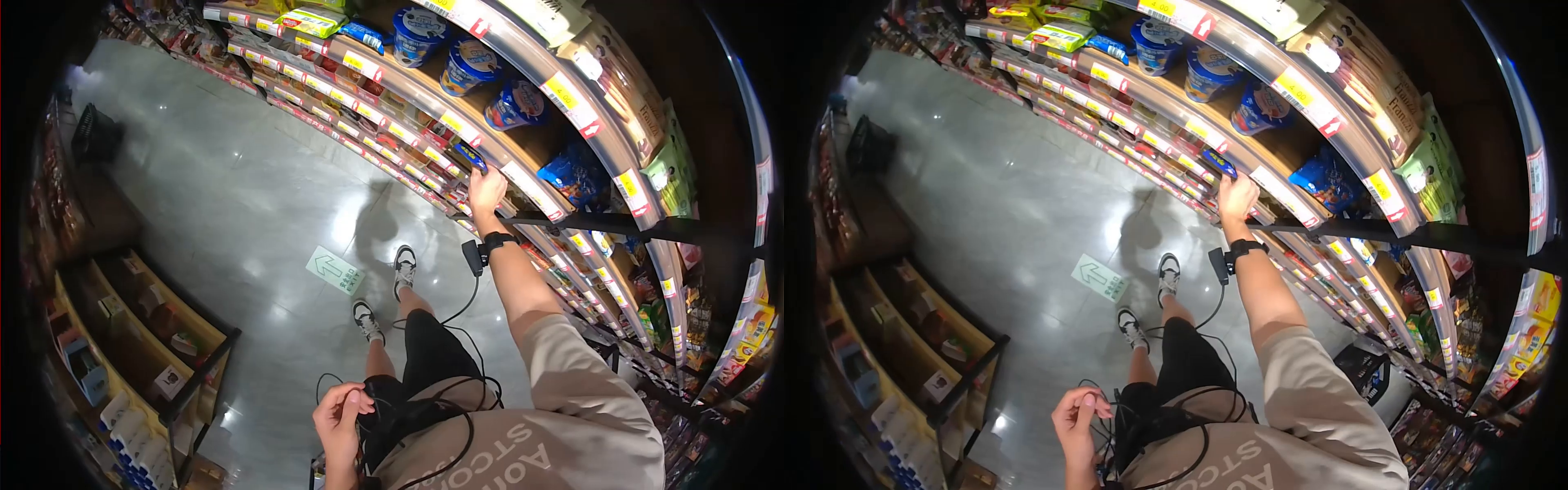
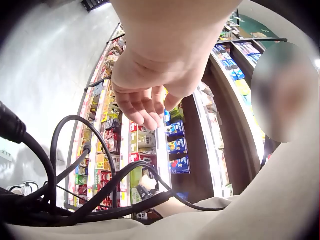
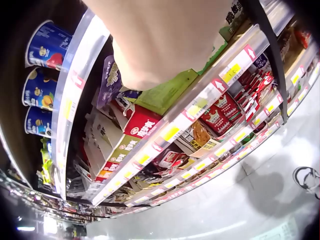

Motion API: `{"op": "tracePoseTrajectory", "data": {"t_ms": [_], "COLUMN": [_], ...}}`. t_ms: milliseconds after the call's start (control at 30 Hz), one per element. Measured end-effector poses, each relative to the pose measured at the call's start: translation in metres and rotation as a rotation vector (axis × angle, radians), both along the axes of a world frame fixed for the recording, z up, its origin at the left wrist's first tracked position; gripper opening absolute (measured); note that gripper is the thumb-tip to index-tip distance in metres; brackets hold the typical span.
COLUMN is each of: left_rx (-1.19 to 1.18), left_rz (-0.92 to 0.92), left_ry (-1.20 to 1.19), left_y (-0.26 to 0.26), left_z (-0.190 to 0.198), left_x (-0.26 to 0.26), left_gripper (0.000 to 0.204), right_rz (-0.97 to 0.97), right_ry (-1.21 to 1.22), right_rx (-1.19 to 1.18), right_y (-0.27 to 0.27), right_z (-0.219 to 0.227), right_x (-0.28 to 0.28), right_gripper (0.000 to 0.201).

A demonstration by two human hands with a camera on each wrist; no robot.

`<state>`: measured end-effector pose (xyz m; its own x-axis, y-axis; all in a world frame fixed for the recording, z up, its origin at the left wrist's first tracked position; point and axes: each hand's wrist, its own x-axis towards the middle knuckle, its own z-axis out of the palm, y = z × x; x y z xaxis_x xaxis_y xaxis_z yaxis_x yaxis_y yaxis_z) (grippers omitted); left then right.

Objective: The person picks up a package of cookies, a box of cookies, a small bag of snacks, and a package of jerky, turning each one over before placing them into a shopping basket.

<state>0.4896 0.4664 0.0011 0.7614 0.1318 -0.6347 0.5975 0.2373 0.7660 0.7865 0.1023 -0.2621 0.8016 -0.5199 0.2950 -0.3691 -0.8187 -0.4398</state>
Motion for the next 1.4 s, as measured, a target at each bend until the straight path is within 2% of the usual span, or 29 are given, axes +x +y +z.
{"op": "tracePoseTrajectory", "data": {"t_ms": [133,167,200,267,333,367,400,467,500,600,767,967,1067,1100,1200,1267,1300,1367,1400], "left_rx": [0.031,0.050,0.049,0.045,0.034,0.036,0.027,0.017,0.032,0.081,0.101,0.091,0.106,0.108,0.121,0.122,0.115,0.097,0.086], "left_rz": [0.010,0.009,0.017,0.027,0.030,0.028,0.018,0.041,0.051,0.083,0.094,0.123,0.170,0.177,0.191,0.206,0.213,0.228,0.231], "left_ry": [-0.012,-0.012,-0.004,0.010,0.021,0.026,-0.004,-0.042,-0.051,-0.062,-0.046,-0.058,-0.079,-0.092,-0.122,-0.161,-0.193,-0.258,-0.286], "left_y": [0.002,0.002,0.002,0.003,0.001,0.001,0.001,0.003,0.005,0.015,0.025,0.024,0.031,0.035,0.048,0.058,0.063,0.074,0.080], "left_z": [0.003,0.003,0.003,0.003,0.003,0.004,0.004,0.008,0.012,0.018,0.013,0.016,0.020,0.022,0.031,0.037,0.039,0.046,0.051], "left_x": [-0.004,-0.006,-0.007,-0.011,-0.012,-0.014,-0.015,-0.016,-0.015,-0.017,-0.027,-0.025,-0.026,-0.027,-0.028,-0.033,-0.036,-0.042,-0.045], "left_gripper": [0.015,0.015,0.015,0.016,0.016,0.017,0.017,0.017,0.018,0.019,0.020,0.021,0.021,0.021,0.022,0.022,0.022,0.022,0.022], "right_rz": [-0.030,-0.038,-0.039,-0.050,-0.026,-0.077,-0.106,-0.016,-0.027,0.157,0.018,0.156,0.083,0.102,0.278,0.405,0.367,0.401,0.471], "right_ry": [-0.017,0.066,0.087,0.282,0.114,0.120,0.263,0.068,0.196,-0.110,0.240,0.414,0.375,0.436,0.166,0.277,0.373,0.360,0.299], "right_rx": [0.097,0.114,0.054,-0.036,0.005,0.048,0.109,0.325,0.441,0.155,0.105,-0.080,-0.027,0.010,0.156,0.120,0.215,0.128,0.092], "right_y": [-0.011,-0.019,-0.023,-0.032,-0.031,-0.030,-0.030,-0.016,-0.023,-0.016,-0.012,-0.019,-0.009,0.000,0.008,-0.003,0.004,-0.007,-0.033], "right_z": [-0.015,-0.021,-0.025,-0.028,-0.028,-0.026,-0.022,0.001,-0.008,-0.001,0.012,0.019,0.033,0.050,0.041,0.029,0.047,0.050,0.016], "right_x": [0.000,0.002,0.003,0.007,0.006,0.007,0.011,0.001,-0.001,-0.014,-0.004,-0.007,-0.009,-0.016,-0.058,-0.093,-0.115,-0.160,-0.184], "right_gripper": [0.024,0.024,0.028,0.034,0.041,0.045,0.045,0.044,0.039,0.033,0.027,0.031,0.033,0.042,0.058,0.070,0.075,0.079,0.074]}}
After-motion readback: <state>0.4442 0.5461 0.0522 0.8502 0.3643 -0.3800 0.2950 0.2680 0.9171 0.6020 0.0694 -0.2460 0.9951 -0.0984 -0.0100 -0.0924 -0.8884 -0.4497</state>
